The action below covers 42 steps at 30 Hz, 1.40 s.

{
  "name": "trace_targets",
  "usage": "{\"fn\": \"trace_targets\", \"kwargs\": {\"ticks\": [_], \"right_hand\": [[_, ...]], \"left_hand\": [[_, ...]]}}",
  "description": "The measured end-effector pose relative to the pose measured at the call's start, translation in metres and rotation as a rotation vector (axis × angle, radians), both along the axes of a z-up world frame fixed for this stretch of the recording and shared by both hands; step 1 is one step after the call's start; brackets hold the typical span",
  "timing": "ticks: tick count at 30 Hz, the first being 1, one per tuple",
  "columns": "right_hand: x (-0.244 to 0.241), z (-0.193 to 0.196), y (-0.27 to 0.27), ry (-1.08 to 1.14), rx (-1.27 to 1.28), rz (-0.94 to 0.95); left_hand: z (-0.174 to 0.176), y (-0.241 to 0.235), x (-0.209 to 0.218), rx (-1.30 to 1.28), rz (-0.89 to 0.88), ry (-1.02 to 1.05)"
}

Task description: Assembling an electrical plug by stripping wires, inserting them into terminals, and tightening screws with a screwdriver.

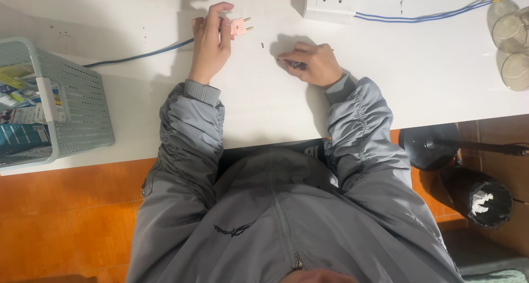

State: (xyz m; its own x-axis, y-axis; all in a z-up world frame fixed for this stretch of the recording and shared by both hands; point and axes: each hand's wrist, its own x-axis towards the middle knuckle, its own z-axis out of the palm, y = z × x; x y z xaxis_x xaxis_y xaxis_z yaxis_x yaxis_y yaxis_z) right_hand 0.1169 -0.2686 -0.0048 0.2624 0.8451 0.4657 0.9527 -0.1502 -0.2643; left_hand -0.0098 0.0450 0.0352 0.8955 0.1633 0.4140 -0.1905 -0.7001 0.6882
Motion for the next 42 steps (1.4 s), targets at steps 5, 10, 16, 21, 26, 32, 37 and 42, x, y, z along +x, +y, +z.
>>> {"fn": "trace_targets", "kwargs": {"ticks": [5, 10, 16, 21, 26, 32, 37, 42], "right_hand": [[-0.003, 0.002, -0.001, -0.019, -0.027, -0.037], [-0.005, 0.004, -0.001, -0.001, 0.017, -0.02], [-0.003, 0.002, 0.0, -0.014, 0.0, -0.01], [-0.009, 0.008, 0.007, 0.001, 0.007, 0.069], [-0.02, 0.022, 0.02, -0.15, -0.005, 0.062], [-0.023, 0.029, 0.036, -0.237, -0.02, -0.026], [-0.009, 0.016, 0.042, -0.078, 0.057, 0.005], [-0.003, 0.029, 0.032, -0.147, 0.099, -0.066]], "left_hand": [[-0.003, 0.004, 0.001, -0.035, 0.015, -0.009], [-0.003, 0.003, 0.0, -0.032, 0.016, 0.0], [-0.002, 0.005, 0.0, -0.002, 0.006, -0.041], [-0.016, 0.009, 0.002, 0.065, 0.016, -0.127], [-0.007, 0.008, 0.002, 0.058, 0.008, -0.147], [-0.006, 0.007, 0.001, 0.043, 0.016, -0.135], [-0.001, 0.005, -0.002, 0.107, 0.019, -0.125], [0.002, -0.005, -0.006, 0.124, -0.087, -0.028]]}}
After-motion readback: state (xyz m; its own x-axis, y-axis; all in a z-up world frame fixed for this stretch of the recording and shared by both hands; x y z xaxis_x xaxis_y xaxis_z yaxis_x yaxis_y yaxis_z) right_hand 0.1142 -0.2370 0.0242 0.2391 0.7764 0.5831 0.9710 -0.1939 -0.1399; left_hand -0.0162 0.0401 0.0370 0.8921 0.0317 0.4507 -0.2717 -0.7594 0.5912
